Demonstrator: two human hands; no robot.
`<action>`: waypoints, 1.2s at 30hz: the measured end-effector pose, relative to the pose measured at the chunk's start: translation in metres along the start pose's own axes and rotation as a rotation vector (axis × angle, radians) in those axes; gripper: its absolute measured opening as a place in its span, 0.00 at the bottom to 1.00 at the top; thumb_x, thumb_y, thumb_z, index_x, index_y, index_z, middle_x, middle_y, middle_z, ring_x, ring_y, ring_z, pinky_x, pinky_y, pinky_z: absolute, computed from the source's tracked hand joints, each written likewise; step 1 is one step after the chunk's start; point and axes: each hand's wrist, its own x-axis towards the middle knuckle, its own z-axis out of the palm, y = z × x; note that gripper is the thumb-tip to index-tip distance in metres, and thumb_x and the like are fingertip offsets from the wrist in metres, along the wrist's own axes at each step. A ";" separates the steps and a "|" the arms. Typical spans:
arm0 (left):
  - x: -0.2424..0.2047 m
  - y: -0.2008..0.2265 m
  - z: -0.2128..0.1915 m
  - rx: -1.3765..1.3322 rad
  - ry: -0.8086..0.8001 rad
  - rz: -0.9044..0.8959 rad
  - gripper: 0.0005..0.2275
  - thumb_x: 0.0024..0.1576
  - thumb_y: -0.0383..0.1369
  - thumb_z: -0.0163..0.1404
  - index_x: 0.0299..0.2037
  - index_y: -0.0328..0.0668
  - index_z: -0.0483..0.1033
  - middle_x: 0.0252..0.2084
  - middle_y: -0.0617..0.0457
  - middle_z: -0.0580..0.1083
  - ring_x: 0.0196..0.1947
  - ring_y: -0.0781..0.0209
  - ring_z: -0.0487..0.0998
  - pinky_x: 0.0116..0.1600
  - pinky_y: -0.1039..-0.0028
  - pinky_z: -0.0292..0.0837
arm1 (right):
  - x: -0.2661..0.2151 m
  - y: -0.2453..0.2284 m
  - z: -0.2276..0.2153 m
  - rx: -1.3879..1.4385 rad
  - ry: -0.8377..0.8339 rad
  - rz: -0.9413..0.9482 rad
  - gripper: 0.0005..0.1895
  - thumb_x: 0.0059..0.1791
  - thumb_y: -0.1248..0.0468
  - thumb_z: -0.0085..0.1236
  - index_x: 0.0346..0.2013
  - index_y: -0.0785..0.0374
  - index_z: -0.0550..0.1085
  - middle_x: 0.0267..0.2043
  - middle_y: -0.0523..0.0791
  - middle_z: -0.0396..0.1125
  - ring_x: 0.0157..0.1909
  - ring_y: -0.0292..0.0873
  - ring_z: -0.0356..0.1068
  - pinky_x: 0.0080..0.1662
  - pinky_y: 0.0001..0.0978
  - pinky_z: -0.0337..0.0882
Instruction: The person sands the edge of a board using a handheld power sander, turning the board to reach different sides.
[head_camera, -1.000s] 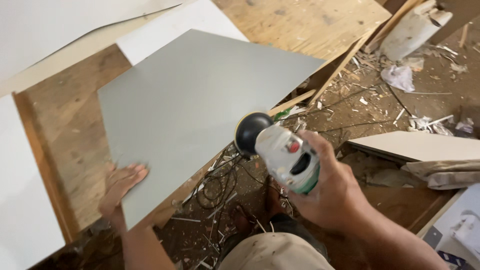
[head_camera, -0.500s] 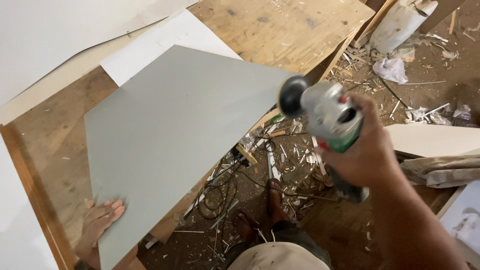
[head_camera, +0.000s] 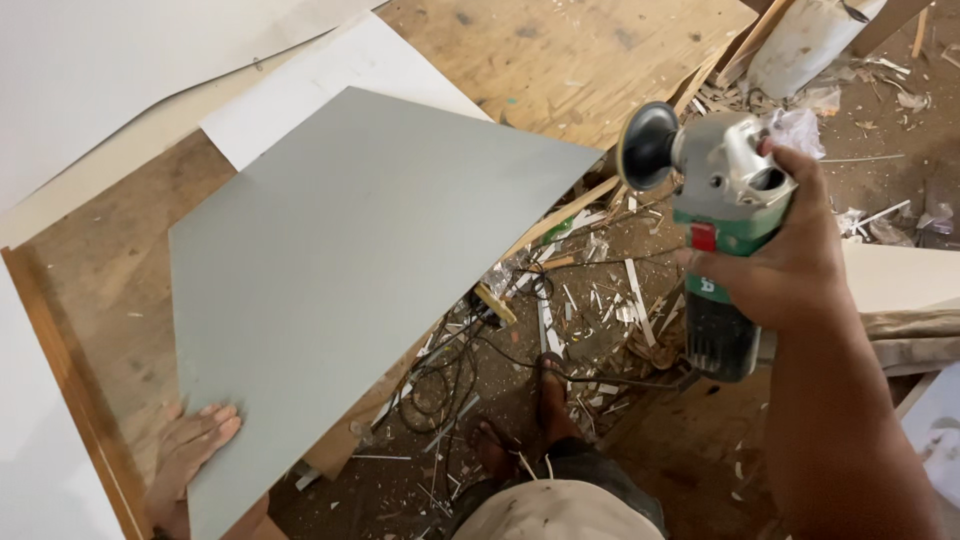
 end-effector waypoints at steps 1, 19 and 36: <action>0.045 0.045 0.025 -0.001 0.000 -0.007 0.21 0.76 0.35 0.38 0.75 0.53 0.78 0.79 0.57 0.77 0.79 0.53 0.78 0.90 0.59 0.63 | 0.000 0.000 0.001 0.000 -0.007 -0.001 0.62 0.39 0.74 0.81 0.82 0.61 0.55 0.69 0.61 0.68 0.59 0.57 0.77 0.53 0.47 0.79; 0.216 0.261 -0.071 -0.367 1.026 -0.428 0.08 0.62 0.25 0.71 0.46 0.47 0.87 0.50 0.52 0.86 0.54 0.56 0.89 0.92 0.40 0.67 | -0.055 -0.058 0.037 -0.116 -0.167 -0.019 0.61 0.36 0.80 0.81 0.78 0.64 0.55 0.70 0.69 0.71 0.54 0.65 0.79 0.45 0.57 0.82; 0.249 0.289 -0.080 -0.556 0.870 -0.555 0.05 0.71 0.32 0.61 0.46 0.54 0.91 0.51 0.58 0.89 0.56 0.62 0.90 0.95 0.41 0.47 | -0.144 -0.162 0.107 -0.501 -0.547 0.205 0.71 0.32 0.52 0.87 0.86 0.34 0.59 0.55 0.47 0.87 0.58 0.53 0.89 0.58 0.48 0.85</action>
